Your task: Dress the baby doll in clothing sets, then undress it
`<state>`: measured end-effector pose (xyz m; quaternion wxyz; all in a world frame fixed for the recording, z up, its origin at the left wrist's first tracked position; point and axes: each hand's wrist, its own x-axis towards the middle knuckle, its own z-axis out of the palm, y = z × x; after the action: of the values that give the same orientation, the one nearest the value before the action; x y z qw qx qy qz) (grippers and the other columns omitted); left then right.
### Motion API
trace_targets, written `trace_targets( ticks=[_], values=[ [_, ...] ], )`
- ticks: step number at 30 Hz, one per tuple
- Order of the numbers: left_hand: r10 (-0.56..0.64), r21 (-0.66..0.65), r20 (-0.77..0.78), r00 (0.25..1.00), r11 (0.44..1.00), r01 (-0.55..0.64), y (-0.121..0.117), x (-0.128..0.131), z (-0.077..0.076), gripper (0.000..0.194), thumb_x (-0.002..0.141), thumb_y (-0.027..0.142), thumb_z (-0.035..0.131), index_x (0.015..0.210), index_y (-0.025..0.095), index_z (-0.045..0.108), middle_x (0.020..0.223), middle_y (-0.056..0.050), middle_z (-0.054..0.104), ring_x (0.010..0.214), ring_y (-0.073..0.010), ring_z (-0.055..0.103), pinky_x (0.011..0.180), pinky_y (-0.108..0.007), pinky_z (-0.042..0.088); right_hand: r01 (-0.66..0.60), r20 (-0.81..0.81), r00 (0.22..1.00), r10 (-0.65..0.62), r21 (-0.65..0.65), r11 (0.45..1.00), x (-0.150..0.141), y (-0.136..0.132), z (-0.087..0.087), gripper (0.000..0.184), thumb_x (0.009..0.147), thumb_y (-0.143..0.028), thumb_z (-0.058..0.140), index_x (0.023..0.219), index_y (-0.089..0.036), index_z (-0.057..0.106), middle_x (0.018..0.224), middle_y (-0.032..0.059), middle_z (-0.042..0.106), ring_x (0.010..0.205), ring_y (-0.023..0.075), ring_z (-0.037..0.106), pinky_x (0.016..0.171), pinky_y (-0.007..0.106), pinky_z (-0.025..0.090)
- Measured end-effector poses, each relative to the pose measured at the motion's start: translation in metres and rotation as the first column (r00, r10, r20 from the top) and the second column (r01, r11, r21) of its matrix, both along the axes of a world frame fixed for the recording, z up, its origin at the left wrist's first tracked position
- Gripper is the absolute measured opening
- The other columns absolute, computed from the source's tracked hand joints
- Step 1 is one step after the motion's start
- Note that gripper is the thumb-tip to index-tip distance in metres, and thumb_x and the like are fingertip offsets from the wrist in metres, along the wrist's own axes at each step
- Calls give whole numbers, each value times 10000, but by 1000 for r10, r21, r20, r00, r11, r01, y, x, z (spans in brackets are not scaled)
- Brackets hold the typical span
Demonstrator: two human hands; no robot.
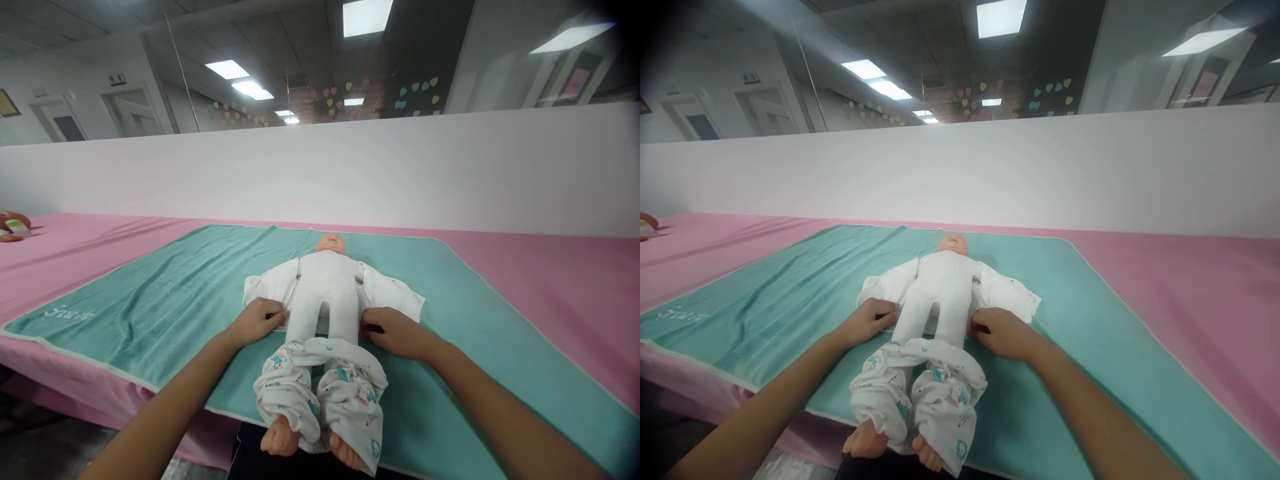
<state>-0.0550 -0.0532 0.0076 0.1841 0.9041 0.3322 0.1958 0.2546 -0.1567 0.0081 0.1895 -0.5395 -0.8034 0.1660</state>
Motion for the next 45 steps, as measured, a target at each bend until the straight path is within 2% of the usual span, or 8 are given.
trace_targets(
  ticks=[7,13,22,28,33,37,42,45],
  values=[
    [106,-268,188,976,962,-53,-4,3,6,390,844,439,472,602,142,547,518,29,490,528,-98,430,532,-218,311,-88,-375,927,1,-214,973,-7,-1,4,298,817,-441,527,724,-171,613,704,5,586,672,127,501,617,252,391],
    [62,-633,372,926,747,204,-24,12,4,270,746,397,611,793,133,639,611,10,523,561,-105,454,554,-225,350,-246,-528,849,-15,-419,874,-18,-11,13,168,717,-328,643,770,-168,645,685,-3,595,614,118,527,560,236,418],
    [-193,-233,7,981,954,189,-84,11,37,333,736,403,667,1053,302,657,992,-34,509,976,-208,469,848,-310,408,-471,-433,838,333,-265,842,-24,-22,26,102,679,-238,657,712,-159,602,781,-12,524,671,87,472,584,209,377],
    [-292,-144,-144,946,952,271,-103,32,59,237,726,314,664,958,275,631,1355,6,406,1341,-262,207,1128,-473,45,-185,-217,954,209,126,975,-35,-23,18,171,654,-81,507,634,-181,369,705,-40,419,627,84,382,574,227,308],
    [-89,-207,40,995,974,96,-105,47,51,75,724,156,523,776,209,521,1200,2,553,1131,-195,496,1101,-434,201,64,-208,978,21,396,916,-33,-14,2,127,679,-105,495,742,-197,434,872,13,509,781,146,474,690,284,398],
    [175,-229,242,954,966,-119,-92,48,36,77,737,150,430,694,205,398,1072,-11,605,973,-177,568,830,-324,460,192,-311,949,-53,437,879,-33,-8,-7,524,717,-124,485,1225,-211,391,1296,83,424,1220,221,371,1010,398,351],
    [238,-22,249,939,970,-241,-60,50,27,118,729,176,473,842,209,481,1319,-56,460,1259,-216,379,1013,-376,351,141,-280,958,-55,297,944,-34,0,-20,788,751,-124,429,1446,-204,65,1515,46,74,1392,207,52,1145,445,152],
    [200,-59,69,977,979,-196,-41,56,25,517,771,291,501,1267,195,389,1487,-80,223,1367,-232,193,1108,-397,210,76,-229,973,-22,228,971,-29,4,-22,775,750,-129,426,1449,-163,93,1515,54,70,1391,204,71,1150,426,158]
  ],
)
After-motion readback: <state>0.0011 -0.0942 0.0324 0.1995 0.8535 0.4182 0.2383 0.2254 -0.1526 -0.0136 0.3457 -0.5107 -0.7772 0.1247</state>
